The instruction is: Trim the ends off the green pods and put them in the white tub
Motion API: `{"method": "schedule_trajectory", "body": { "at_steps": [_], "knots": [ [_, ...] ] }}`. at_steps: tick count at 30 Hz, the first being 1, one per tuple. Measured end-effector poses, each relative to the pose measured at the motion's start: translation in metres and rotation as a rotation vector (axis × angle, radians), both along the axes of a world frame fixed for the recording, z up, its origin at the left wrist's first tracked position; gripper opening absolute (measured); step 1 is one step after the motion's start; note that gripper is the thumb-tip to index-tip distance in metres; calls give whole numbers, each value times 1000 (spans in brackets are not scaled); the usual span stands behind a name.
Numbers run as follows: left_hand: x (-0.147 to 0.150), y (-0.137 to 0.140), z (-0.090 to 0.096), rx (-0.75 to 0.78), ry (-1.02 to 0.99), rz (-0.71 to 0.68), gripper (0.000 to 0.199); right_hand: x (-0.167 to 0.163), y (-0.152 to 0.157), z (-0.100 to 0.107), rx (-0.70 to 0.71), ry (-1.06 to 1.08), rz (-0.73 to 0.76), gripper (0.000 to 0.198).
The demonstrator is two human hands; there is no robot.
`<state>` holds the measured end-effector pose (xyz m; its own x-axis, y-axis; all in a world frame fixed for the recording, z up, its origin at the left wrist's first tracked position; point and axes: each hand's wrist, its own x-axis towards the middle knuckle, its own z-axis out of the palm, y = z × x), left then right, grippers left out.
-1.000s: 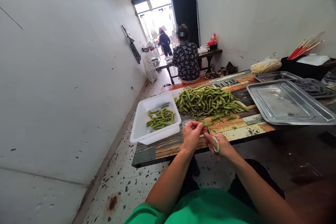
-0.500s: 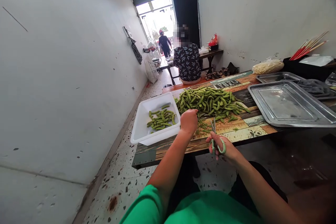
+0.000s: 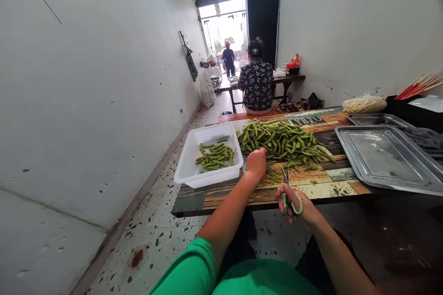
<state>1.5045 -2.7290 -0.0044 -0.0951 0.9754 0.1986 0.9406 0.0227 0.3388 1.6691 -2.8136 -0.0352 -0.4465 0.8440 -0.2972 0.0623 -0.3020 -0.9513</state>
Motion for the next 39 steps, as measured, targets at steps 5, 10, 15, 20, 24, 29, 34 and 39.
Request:
{"method": "schedule_trajectory", "body": {
  "at_steps": [5,10,15,20,24,29,34,39],
  "knots": [
    [-5,-30,2,53,-283,29,35,-7,3,3,31,-53,47,76],
    [-6,-36,-4,60,-382,6,21,-14,11,2,46,-110,107,70],
    [-3,-41,-11,77,-597,-51,12,-12,13,10,238,-356,178,57],
    [-1,-53,-8,62,-806,-101,5,-12,11,23,426,-539,196,54],
    [-2,-59,-4,3,-852,-130,9,-12,13,26,411,-538,199,57],
    [-4,-62,-2,-49,-916,-159,9,-12,14,24,260,-378,194,61],
    [-3,-65,4,-48,-876,-146,10,-14,11,25,167,-206,161,66],
    [-2,-66,4,-41,-829,-143,11,-14,12,22,156,-165,143,62]
  ]
}}
